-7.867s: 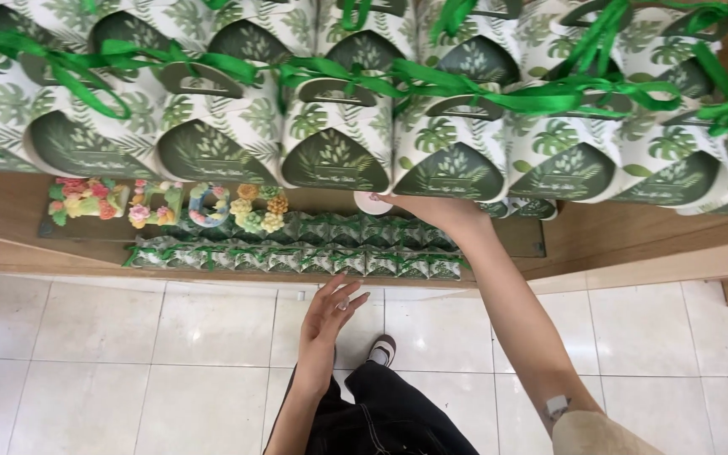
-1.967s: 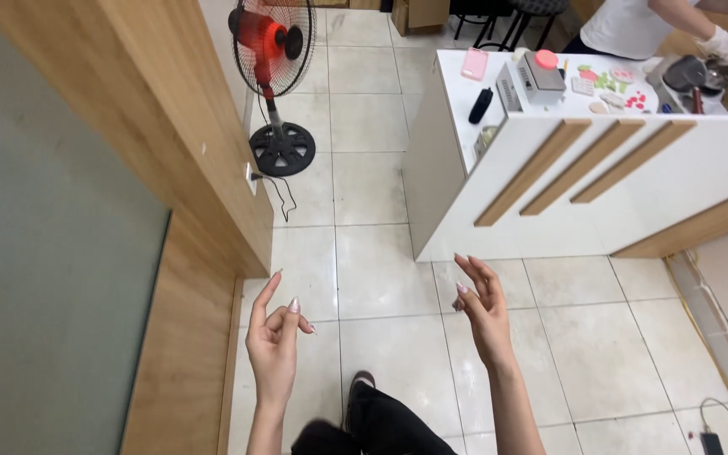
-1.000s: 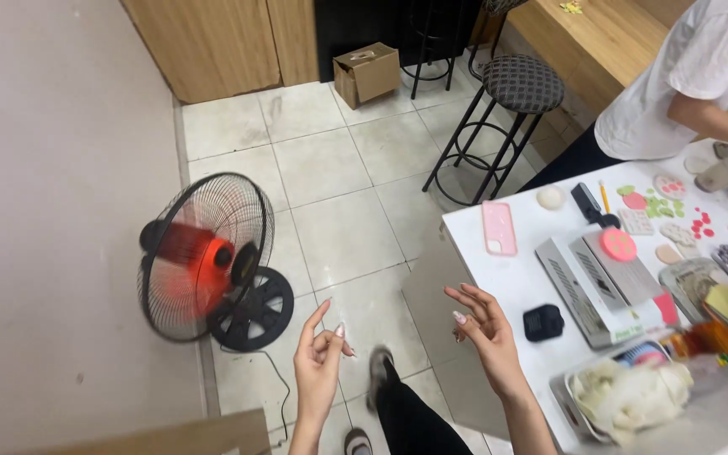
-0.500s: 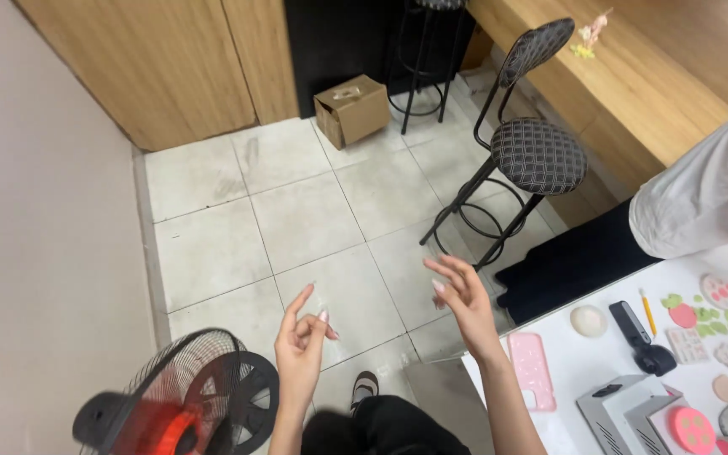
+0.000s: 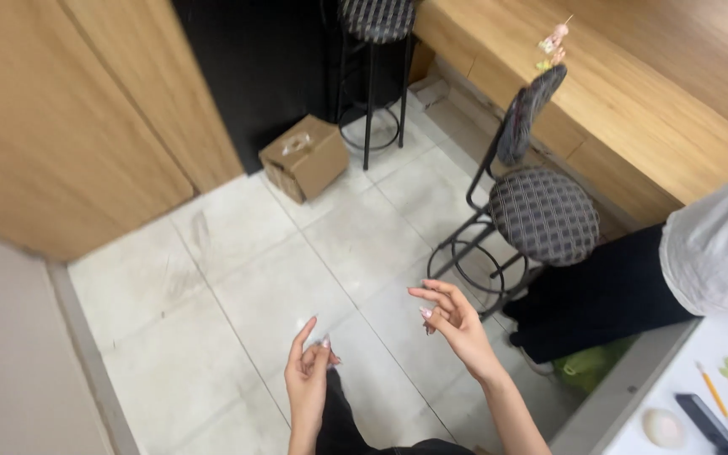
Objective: The recorder takes small decorative candles from a workbench and organizes them onto a display shelf.
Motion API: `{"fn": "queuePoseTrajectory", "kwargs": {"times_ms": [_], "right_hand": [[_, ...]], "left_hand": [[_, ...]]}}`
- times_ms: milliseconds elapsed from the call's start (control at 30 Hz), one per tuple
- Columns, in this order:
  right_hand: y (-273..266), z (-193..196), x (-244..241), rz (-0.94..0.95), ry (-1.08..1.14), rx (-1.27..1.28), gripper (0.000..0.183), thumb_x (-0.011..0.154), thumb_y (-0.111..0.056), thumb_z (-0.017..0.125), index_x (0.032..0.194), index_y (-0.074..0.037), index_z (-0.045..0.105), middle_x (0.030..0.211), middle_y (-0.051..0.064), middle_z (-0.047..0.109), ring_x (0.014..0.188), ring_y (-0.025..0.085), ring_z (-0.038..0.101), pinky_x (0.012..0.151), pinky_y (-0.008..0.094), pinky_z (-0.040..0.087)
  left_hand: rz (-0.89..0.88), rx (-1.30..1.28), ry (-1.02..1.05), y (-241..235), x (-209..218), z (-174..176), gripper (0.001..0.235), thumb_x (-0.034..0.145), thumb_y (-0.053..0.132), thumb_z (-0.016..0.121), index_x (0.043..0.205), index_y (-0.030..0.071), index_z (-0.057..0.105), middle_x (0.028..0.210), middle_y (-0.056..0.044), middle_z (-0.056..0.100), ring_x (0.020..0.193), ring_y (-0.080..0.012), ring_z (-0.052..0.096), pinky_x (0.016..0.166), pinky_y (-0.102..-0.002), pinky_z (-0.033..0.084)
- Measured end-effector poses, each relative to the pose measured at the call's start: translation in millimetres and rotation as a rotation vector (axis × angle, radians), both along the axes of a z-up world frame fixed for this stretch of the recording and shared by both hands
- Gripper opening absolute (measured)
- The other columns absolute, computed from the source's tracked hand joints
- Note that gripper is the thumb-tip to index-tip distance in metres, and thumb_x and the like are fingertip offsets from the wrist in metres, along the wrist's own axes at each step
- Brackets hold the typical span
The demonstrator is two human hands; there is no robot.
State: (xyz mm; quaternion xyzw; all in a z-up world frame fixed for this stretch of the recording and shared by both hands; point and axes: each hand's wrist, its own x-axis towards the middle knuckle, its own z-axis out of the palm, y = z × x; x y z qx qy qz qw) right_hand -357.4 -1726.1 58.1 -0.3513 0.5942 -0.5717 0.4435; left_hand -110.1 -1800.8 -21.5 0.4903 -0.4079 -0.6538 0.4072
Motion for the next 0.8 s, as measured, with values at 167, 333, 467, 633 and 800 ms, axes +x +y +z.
{"fn": "queuePoseTrajectory", "kwargs": {"times_ms": [167,333,467,633,800], "right_hand": [[-112,25,-21,-0.135,-0.059,-0.025,0.049,0.094,-0.006,0.062,0.141,-0.003,0.051,0.135,0.012,0.070,0.081,0.009,0.059,0.073,0.027,0.051],[-182,23,-48,-0.257,-0.108,-0.056,0.048,0.095,-0.007,0.062,0.141,-0.002,0.051,0.135,0.013,0.069,0.081,0.009,0.058,0.074,0.027,0.051],[-233,5,-90,-0.354,-0.108,-0.005,0.047,0.094,-0.007,0.061,0.139,-0.004,0.051,0.133,0.011,0.071,0.085,0.009,0.061,0.074,0.027,0.051],[-301,-39,-177,-0.490,-0.139,-0.021,0.045,0.093,-0.006,0.062,0.138,-0.005,0.054,0.131,0.010,0.072,0.081,0.011,0.058,0.074,0.027,0.049],[-396,-43,-293,-0.533,-0.175,-0.012,0.044,0.095,-0.008,0.061,0.138,-0.006,0.055,0.131,0.009,0.072,0.087,0.010,0.058,0.081,0.028,0.049]], "left_hand": [[-0.161,0.018,-0.090,-142,-16,25,0.051,0.095,0.016,0.066,0.145,0.011,0.057,0.060,-0.002,0.061,0.068,-0.0087,0.061,0.078,-0.023,0.048],[-0.337,-0.012,-0.092,-250,-65,26,0.052,0.095,0.012,0.066,0.146,0.010,0.057,0.061,-0.001,0.061,0.066,-0.0072,0.056,0.067,-0.022,0.041],[-0.441,-0.065,-0.027,-309,-136,12,0.053,0.093,0.009,0.067,0.145,0.008,0.057,0.063,0.000,0.061,0.066,-0.0072,0.060,0.064,-0.020,0.042],[-0.583,-0.031,0.060,-373,-229,-27,0.050,0.094,0.008,0.066,0.144,0.007,0.057,0.063,-0.001,0.061,0.067,-0.0097,0.066,0.070,-0.022,0.053],[-0.644,-0.043,0.058,-453,-321,-31,0.053,0.092,0.005,0.066,0.144,0.009,0.056,0.066,0.000,0.059,0.068,-0.0101,0.067,0.068,-0.023,0.054]]}}
